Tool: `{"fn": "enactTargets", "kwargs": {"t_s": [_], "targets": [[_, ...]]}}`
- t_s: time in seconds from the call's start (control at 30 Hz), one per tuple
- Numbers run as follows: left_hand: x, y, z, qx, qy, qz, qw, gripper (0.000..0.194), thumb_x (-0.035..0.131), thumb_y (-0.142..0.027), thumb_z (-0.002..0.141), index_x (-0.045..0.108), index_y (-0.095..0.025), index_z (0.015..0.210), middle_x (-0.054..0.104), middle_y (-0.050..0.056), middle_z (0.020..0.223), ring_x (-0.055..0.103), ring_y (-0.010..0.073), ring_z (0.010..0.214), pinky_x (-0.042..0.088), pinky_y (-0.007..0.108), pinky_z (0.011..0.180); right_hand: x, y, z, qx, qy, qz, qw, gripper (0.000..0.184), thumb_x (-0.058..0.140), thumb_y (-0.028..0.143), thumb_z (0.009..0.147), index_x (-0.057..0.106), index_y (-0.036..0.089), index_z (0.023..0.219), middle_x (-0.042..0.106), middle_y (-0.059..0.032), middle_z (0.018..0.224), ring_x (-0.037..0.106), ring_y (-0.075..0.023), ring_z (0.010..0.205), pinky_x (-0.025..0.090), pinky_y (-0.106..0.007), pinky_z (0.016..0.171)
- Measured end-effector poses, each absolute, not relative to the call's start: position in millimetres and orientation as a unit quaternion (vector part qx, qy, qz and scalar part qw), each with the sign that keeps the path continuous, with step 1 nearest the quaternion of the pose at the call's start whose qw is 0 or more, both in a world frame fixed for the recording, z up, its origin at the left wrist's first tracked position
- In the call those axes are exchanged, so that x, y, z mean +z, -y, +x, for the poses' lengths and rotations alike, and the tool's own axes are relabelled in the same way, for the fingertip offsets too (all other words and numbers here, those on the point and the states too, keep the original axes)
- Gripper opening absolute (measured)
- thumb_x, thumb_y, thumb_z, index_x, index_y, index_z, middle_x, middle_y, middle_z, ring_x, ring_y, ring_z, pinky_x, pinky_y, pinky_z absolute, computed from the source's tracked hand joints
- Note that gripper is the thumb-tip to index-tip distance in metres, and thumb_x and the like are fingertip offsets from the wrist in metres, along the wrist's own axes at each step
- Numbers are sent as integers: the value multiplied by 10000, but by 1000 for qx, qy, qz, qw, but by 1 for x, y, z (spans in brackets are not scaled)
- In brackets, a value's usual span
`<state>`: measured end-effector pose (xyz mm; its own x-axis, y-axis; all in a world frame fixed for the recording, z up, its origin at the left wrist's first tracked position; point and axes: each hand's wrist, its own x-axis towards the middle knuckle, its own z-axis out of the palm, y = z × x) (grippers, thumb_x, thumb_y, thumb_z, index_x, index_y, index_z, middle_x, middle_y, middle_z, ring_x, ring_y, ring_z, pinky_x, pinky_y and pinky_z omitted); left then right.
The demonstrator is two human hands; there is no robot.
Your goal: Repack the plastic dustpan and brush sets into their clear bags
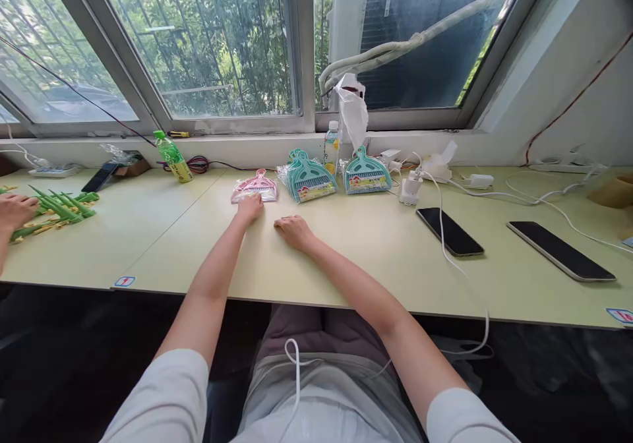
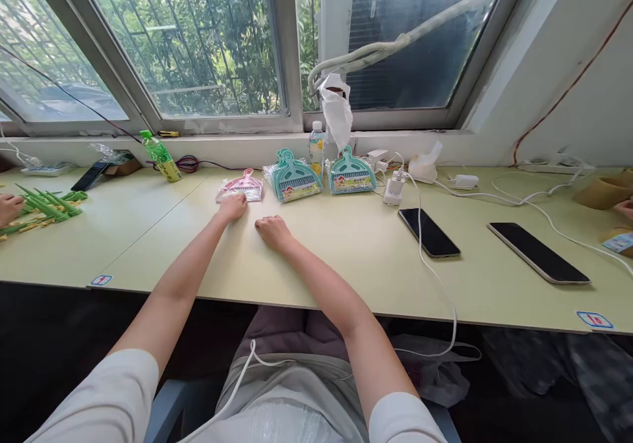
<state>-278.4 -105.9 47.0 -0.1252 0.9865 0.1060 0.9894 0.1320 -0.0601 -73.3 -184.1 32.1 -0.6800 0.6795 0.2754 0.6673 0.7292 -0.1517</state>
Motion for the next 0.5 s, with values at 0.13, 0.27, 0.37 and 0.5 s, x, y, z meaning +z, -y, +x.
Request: {"fn": "enactTargets", "kwargs": {"t_s": [0.13,0.27,0.37,0.5], "targets": [[40,85,-270,-20,767,-636,83,488,270,-222,926,512,-54,1315,571,247,1340,498,365,1279,349,502,1082,30,185,-72,33,918,-362,159,325,345,211,1046,655,172,1137,720,-122,1131,645,-182,1081,371,-292,879],[34,79,-266,-19,765,-636,97,500,257,-197,921,538,-35,1302,573,262,1324,479,359,1291,285,519,1122,30,186,-71,36,919,-362,155,332,328,213,1052,645,169,1142,718,-117,1140,643,-185,1067,367,-304,882],[34,82,-271,-20,760,-645,73,535,246,-257,943,503,-36,1356,503,257,1422,412,358,1366,268,532,1150,30,185,-72,34,920,-356,161,332,325,213,1050,639,165,1147,706,-114,1170,623,-199,1103,376,-320,886],[36,88,-279,5,753,-658,9,692,260,-486,962,324,-65,1507,293,213,1597,305,340,1467,320,456,1164,28,183,-73,40,922,-347,165,312,350,158,1025,624,161,1174,662,-128,1256,558,-211,1207,395,-335,915]]}}
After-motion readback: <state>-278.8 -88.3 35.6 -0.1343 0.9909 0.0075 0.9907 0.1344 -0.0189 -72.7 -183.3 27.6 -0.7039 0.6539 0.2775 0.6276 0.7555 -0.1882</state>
